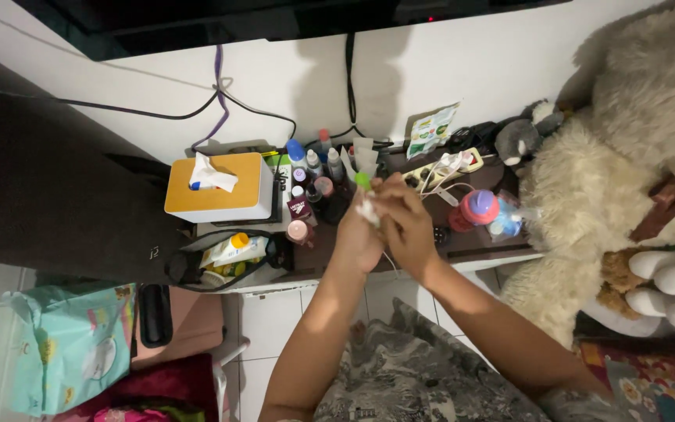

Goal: Cleaning various small personal care bottles and a hairbrush using a tissue.

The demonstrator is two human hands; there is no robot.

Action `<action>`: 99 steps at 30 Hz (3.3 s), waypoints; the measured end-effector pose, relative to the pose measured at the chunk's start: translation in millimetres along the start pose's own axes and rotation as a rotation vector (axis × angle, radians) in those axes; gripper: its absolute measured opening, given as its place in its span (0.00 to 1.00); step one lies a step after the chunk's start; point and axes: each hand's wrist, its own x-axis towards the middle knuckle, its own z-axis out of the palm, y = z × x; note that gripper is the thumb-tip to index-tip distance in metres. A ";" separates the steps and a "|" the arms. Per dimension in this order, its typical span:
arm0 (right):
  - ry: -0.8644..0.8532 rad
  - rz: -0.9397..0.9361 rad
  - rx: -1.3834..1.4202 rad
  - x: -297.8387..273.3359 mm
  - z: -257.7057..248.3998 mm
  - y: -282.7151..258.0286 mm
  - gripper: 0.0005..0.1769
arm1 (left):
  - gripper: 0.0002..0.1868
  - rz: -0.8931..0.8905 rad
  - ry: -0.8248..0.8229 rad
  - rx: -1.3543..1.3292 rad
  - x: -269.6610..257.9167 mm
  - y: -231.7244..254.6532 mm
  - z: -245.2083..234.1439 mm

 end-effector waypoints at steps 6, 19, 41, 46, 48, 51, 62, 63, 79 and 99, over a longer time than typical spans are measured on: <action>-0.170 -0.081 0.143 -21.9 -13.7 2.5 0.16 | 0.18 0.006 0.196 -0.091 7.0 21.0 -13.5; 0.000 0.236 0.387 -16.8 6.5 6.1 0.14 | 0.28 -0.066 0.140 0.045 -13.3 10.3 29.2; -0.018 -0.075 0.042 -22.6 -10.2 -25.7 0.16 | 0.28 -0.078 -0.125 0.064 -35.7 36.5 72.4; -0.141 -0.138 -0.026 -1.2 -10.5 -13.8 0.25 | 0.29 -0.064 -0.163 -0.049 -28.7 21.2 39.7; -0.045 -0.138 -0.108 13.2 -13.3 -15.8 0.25 | 0.30 -0.020 -0.217 0.019 -26.3 21.7 40.2; -0.074 -0.210 -0.174 -0.3 -4.4 -14.7 0.24 | 0.33 -0.076 -0.105 -0.061 -27.6 33.3 58.6; -0.089 -0.204 -0.077 15.7 1.6 -6.9 0.27 | 0.35 -0.147 -0.210 -0.260 -21.0 33.3 18.9; -0.031 -0.123 -0.069 16.2 4.1 -6.8 0.28 | 0.35 -0.181 -0.222 -0.430 -19.4 32.9 12.9; -0.034 0.040 -0.002 8.5 9.7 -4.5 0.24 | 0.31 -0.076 -0.104 -0.148 -2.8 30.5 16.1; -0.073 0.172 0.023 -25.4 3.5 44.1 0.21 | 0.34 -0.247 0.333 0.247 -33.2 -2.8 24.0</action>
